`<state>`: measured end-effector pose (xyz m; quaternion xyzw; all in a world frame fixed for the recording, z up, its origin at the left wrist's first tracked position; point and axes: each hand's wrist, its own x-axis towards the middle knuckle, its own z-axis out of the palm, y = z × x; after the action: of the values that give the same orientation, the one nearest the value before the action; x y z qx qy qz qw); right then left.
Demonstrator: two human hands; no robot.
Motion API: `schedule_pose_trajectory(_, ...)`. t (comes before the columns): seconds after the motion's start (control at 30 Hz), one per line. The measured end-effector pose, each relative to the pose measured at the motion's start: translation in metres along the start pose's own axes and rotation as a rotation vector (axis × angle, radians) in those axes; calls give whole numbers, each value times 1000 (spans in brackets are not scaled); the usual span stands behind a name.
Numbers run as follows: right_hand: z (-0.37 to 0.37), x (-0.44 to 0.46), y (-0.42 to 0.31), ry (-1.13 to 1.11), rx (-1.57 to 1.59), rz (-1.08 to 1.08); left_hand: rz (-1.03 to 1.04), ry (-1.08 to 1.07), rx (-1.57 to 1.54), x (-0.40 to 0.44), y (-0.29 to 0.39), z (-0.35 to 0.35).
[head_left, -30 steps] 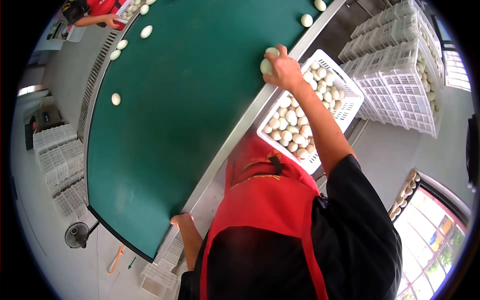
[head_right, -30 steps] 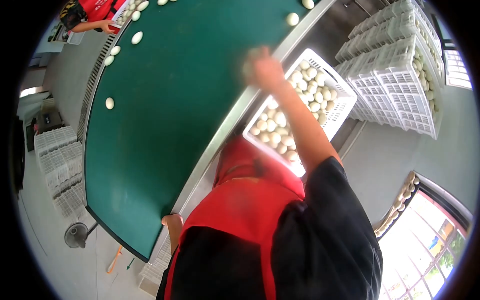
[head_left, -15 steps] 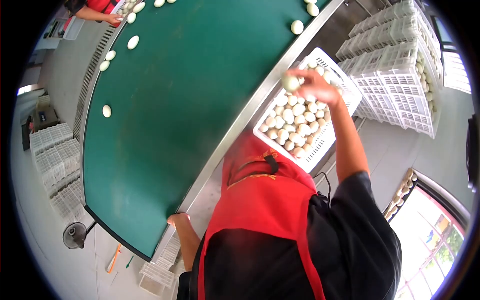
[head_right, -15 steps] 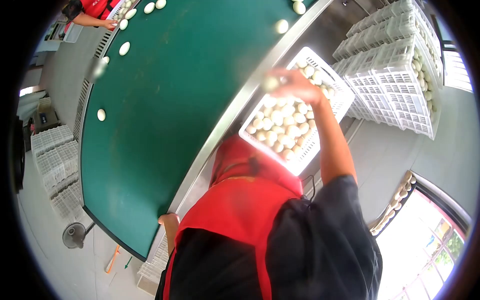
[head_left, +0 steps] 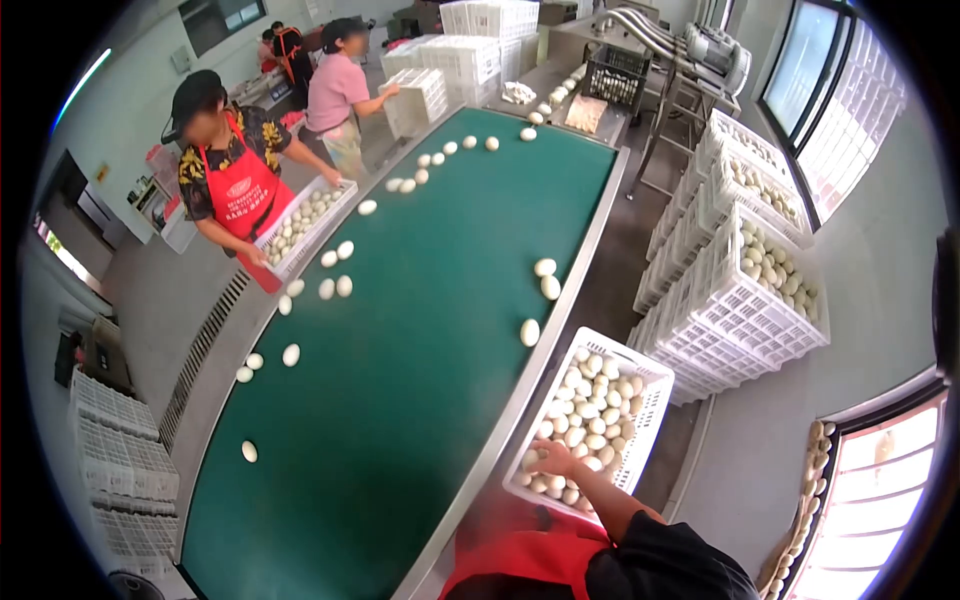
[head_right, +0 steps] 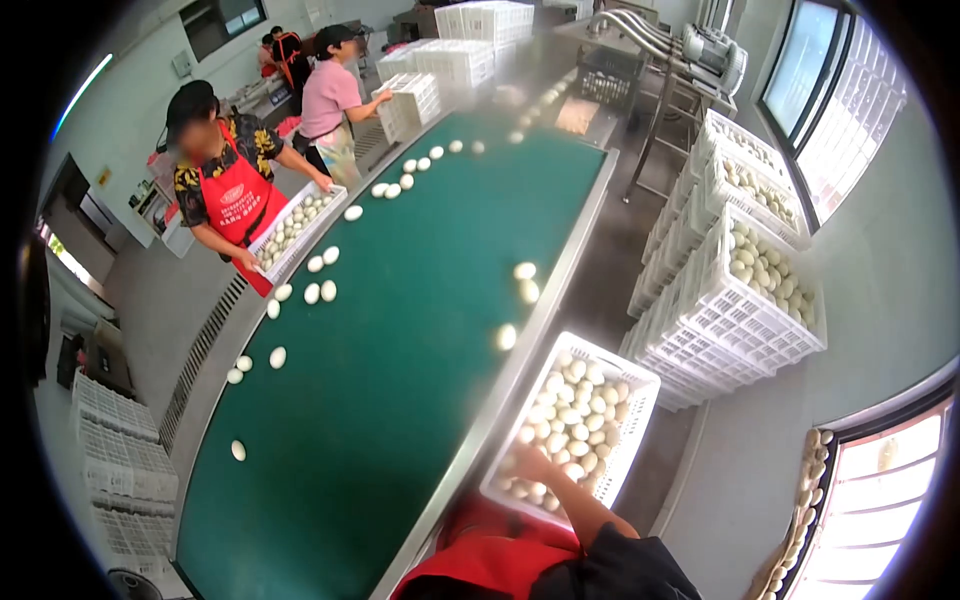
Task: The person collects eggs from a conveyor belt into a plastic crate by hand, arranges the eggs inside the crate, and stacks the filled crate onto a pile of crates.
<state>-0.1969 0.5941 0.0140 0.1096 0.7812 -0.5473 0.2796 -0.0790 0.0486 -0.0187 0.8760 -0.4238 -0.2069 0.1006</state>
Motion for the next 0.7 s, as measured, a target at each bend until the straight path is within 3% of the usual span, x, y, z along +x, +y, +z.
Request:
schedule_pose_trajectory(0.07, 5, 6, 3, 159, -324, -255, -8, 2, 9, -4, 2, -1)
schedule_pose_trajectory(0.17, 17, 9, 30, 333, -318, -331, -19, -3, 9, -9, 5, -1)
schedule_pose_trajectory(0.2, 16, 2, 23, 283, -366, -316, -23, -6, 13, -8, 5, -2)
schedule_pose_trajectory(0.27, 12, -13, 5, -30, -224, -124, -26, -4, 9, -8, 5, -4)
schedule_pose_trajectory(0.33, 23, -9, 16, -46, -338, -316, -33, -3, 9, -11, 7, -3)
schedule_pose_trajectory(0.6, 16, -10, 14, -47, -311, -70, -38, -9, 4, -11, 8, -11)
schedule_pose_trajectory(0.7, 27, 4, 34, -9, -306, -189, -49, -12, 3, -7, 6, -10)
